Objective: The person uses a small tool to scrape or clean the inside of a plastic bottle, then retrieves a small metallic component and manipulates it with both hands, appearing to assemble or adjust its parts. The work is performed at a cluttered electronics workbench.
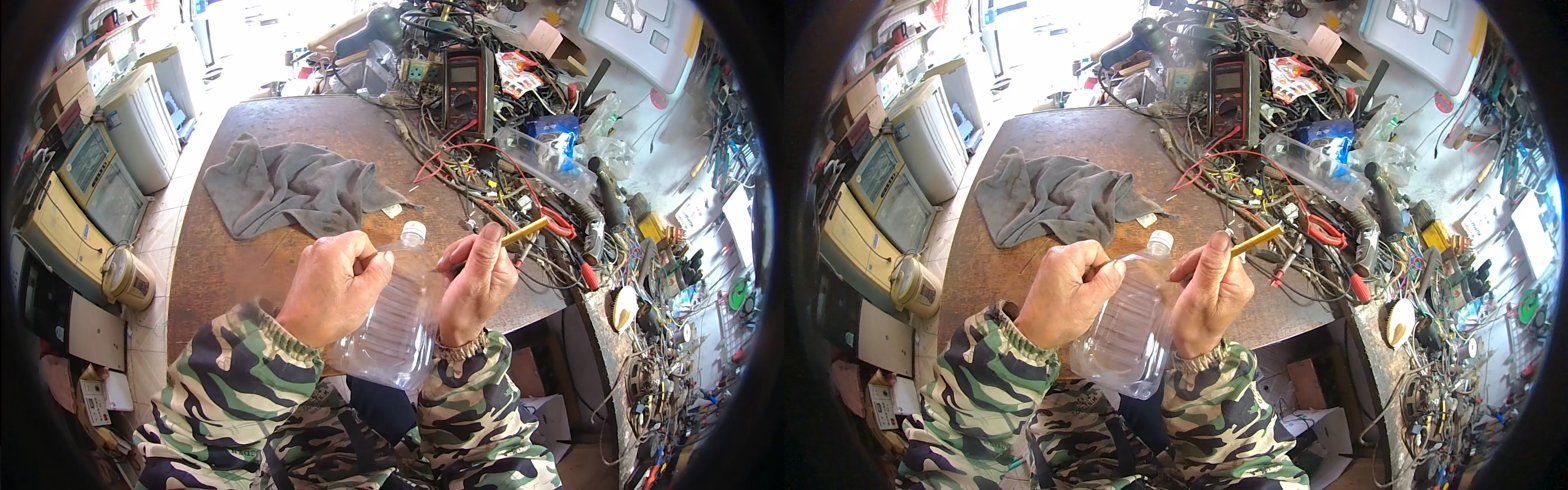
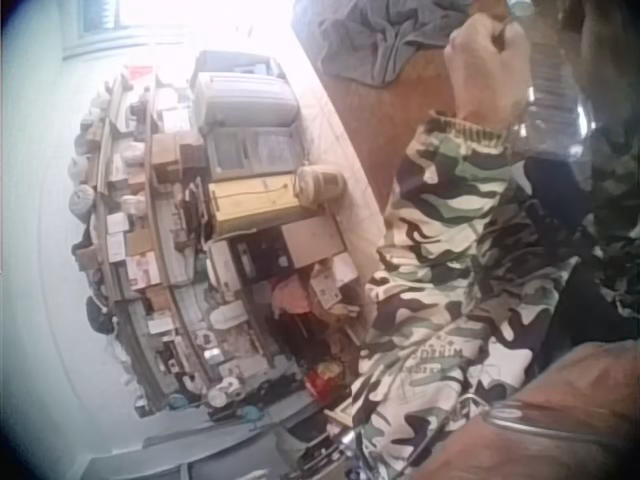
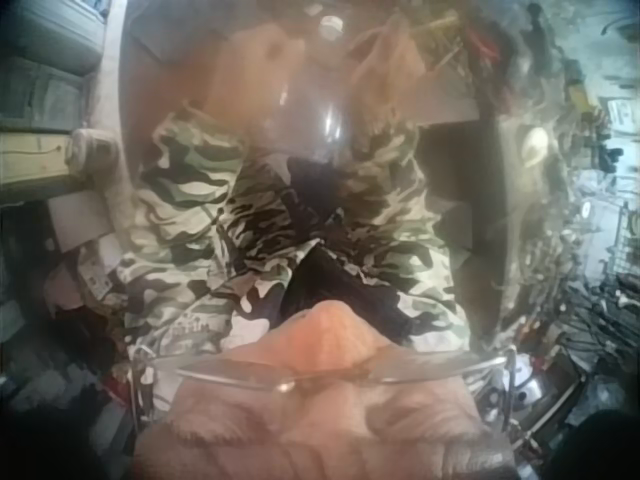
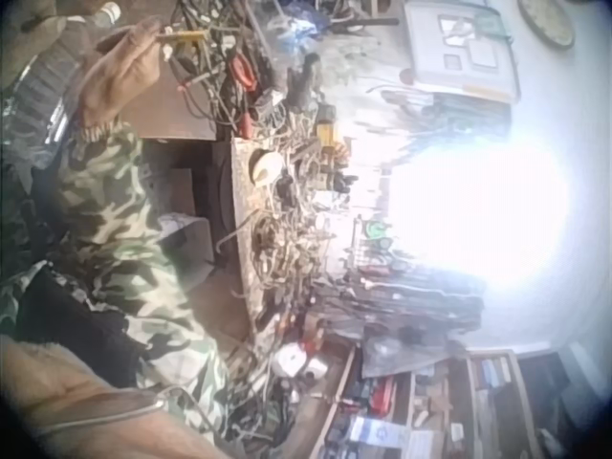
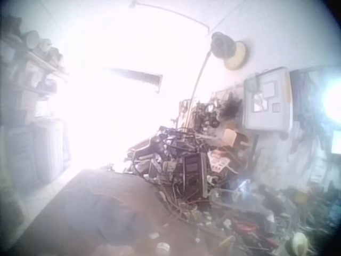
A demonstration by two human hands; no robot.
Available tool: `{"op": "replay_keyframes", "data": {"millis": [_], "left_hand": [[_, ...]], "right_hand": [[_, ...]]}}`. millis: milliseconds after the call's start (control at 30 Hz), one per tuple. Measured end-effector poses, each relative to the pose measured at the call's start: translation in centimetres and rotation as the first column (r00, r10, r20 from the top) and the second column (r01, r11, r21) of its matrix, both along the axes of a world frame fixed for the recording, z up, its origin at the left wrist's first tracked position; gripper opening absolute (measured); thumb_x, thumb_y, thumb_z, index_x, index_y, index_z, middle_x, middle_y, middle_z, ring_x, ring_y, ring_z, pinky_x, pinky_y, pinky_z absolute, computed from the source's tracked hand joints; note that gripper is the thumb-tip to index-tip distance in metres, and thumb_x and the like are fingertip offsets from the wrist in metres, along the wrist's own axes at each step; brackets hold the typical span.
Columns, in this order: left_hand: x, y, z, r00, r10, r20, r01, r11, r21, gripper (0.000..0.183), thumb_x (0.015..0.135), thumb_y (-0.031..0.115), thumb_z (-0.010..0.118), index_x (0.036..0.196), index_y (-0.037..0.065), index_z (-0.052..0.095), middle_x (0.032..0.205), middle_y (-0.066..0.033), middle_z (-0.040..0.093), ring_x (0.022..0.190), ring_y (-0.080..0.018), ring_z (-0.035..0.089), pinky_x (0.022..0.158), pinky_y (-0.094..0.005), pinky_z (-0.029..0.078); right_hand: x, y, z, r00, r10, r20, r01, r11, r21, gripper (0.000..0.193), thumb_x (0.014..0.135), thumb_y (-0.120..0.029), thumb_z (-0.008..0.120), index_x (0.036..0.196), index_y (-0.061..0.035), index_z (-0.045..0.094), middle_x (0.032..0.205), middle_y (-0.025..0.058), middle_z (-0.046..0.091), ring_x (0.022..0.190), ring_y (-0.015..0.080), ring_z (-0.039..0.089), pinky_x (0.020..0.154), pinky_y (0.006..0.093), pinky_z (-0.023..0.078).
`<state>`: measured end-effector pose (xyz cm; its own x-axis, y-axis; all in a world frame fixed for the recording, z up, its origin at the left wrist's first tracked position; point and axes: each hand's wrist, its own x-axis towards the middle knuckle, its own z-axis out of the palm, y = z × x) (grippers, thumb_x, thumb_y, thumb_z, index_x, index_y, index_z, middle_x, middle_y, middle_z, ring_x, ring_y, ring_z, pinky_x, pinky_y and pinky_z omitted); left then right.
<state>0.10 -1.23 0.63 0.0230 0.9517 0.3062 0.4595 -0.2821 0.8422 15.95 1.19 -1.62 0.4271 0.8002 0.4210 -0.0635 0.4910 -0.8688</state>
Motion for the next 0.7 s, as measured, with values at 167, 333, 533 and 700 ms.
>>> {"op": "replay_keyframes", "data": {"millis": [167,333,533,700], "left_hand": [[0.2,-0.8,-0.3,0.997,0.022,0.074,-0.019,0.999,-0.038,0.027,0.093,0.015,0.067,0.074,-0.002,0.060,0.062,0.0018,0.051,0.061,-0.0048,0.043,0.053,-0.0266,0.037],[0.2,-1.0,-0.8,0.993,0.006,0.117,-0.003,1.000,-0.029,0.027,0.094,0.016,0.067,0.074,-0.002,0.061,0.063,0.0022,0.052,0.061,-0.0045,0.043,0.053,-0.0260,0.037],[0.0,-0.9,-1.0,0.995,-0.024,0.098,0.023,1.000,0.003,0.030,0.095,0.017,0.066,0.073,-0.003,0.062,0.062,0.0020,0.052,0.061,-0.0047,0.044,0.053,-0.0264,0.036],[-0.6,-1.0,-0.9,0.974,-0.091,0.208,0.108,0.991,-0.075,0.022,0.094,0.018,0.067,0.093,-0.005,0.064,0.071,0.0017,0.056,0.066,-0.0029,0.046,0.058,-0.0226,0.040]], "right_hand": [[0.1,-0.3,1.0,0.986,-0.005,0.165,0.015,0.998,-0.060,0.059,0.108,-0.037,0.048,0.060,-0.0033,0.057,0.051,-0.0009,0.050,0.050,0.0065,0.043,0.049,0.0255,0.032],[0.2,-0.7,1.1,0.985,-0.033,0.169,0.045,0.997,-0.068,0.057,0.107,-0.036,0.050,0.062,-0.0020,0.058,0.053,-0.0007,0.051,0.051,0.0062,0.043,0.049,0.0253,0.032],[0.4,-2.1,1.0,0.995,0.005,0.095,0.003,0.996,-0.086,0.055,0.107,-0.037,0.049,0.067,-0.0015,0.060,0.058,0.0002,0.055,0.053,0.0055,0.044,0.050,0.0240,0.032],[0.9,-2.3,1.2,0.989,0.006,0.145,0.009,0.995,-0.097,0.053,0.107,-0.037,0.049,0.070,-0.0015,0.061,0.059,0.0002,0.056,0.055,0.0048,0.045,0.051,0.0228,0.032]]}}
